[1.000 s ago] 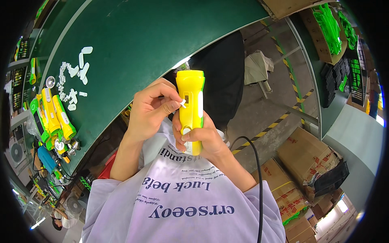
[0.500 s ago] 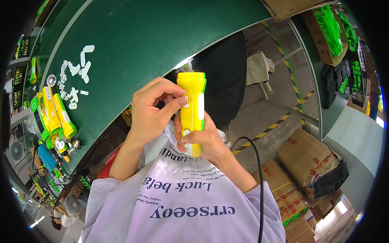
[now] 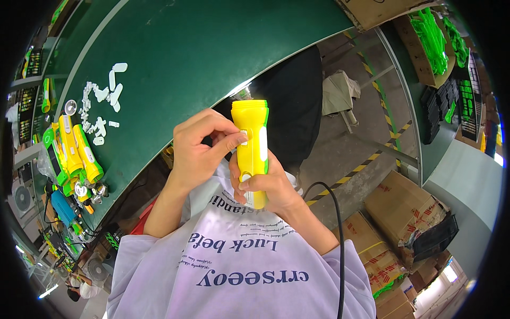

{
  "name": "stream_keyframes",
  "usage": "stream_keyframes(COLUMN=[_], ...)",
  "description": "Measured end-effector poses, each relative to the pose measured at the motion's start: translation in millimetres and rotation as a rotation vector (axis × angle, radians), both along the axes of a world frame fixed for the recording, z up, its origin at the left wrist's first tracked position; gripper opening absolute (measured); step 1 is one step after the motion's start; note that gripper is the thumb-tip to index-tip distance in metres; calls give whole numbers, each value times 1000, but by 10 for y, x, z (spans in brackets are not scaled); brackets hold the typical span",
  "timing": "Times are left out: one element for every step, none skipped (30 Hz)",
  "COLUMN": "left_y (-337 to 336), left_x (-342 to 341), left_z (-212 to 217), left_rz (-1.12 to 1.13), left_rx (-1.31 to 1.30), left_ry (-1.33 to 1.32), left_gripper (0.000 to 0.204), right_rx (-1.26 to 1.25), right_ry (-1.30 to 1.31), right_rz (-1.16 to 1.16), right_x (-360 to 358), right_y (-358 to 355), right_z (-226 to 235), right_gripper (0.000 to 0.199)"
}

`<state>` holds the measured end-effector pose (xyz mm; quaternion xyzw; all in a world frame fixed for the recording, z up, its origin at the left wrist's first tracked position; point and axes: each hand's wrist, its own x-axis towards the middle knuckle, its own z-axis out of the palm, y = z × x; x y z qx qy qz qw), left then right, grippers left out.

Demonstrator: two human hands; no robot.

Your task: The person assembles flashlights on a conveyor line by taking flashlight bodies from the belt, inserting switch pieces into them, pressing the housing sections together, switching each flashlight on and off to test it, and sending the assembled flashlights down the conveyor belt.

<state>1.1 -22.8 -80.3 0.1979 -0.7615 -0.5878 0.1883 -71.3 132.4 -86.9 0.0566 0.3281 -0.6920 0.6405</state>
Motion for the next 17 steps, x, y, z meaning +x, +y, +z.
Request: stream_keyframes(left_y=[13, 19, 26, 38, 59, 88, 112, 142, 179, 199, 194, 180, 163, 150, 132, 110, 99], left_x=[-3, 4, 15, 25, 42, 59, 68, 60, 41, 34, 41, 56, 72, 80, 89, 103, 128], left_z=[-15, -10, -4, 0, -4, -17, -30, -38, -46, -59, -83, -117, -146, -174, -200, -213, -165], left_rz=[27, 24, 12, -1, -2, 43, 87, 87, 136, 185, 184, 124, 64, 60, -40, -140, -198], left_rx=[-112, -114, -96, -79, -81, 93, 266, 265, 475, 685, 684, 718, 750, 752, 763, 771, 847], left_ry=[104, 107, 97, 87, 89, 82, 74, 74, 116, 158, 157, 123, 89, 88, 11, -67, -212], left_gripper=[14, 14, 12, 13, 13, 14, 16, 16, 13, 12, 12, 15, 18, 18, 24, 30, 54], right_rx=[-9, -16, -17, -20, -24, -26, -28, -31, -33, -44, -55, -57, -65, -69, -67, -60, -54], right_ry=[-9, -18, -16, -12, -9, -7, -5, -4, -4, -8, -12, -12, -15, -18, -17, -15, -13], right_rz=[3, 3, 0, -4, -4, -6, -5, -3, -3, -3, -6, -6, -7, -13, -16, 3, 27], right_x=[-4, -6, -10, -16, -16, -12, -5, -3, -7, -12, -14, -11, -5, 1, 7, 15, 16], right_y=[-1, 5, 5, 3, 0, -4, -8, -11, -13, -16, -20, -17, -11, 2, 4, 2, 7], right_z=[-10, -11, -4, 6, 19, 33, 47, 57, 64, 70, 73, 65, 51, 43, 40, 37, 38], right_gripper=[59, 59, 59, 59, 58, 58, 58, 57, 57, 57, 56, 56, 56, 56, 56, 58, 60])
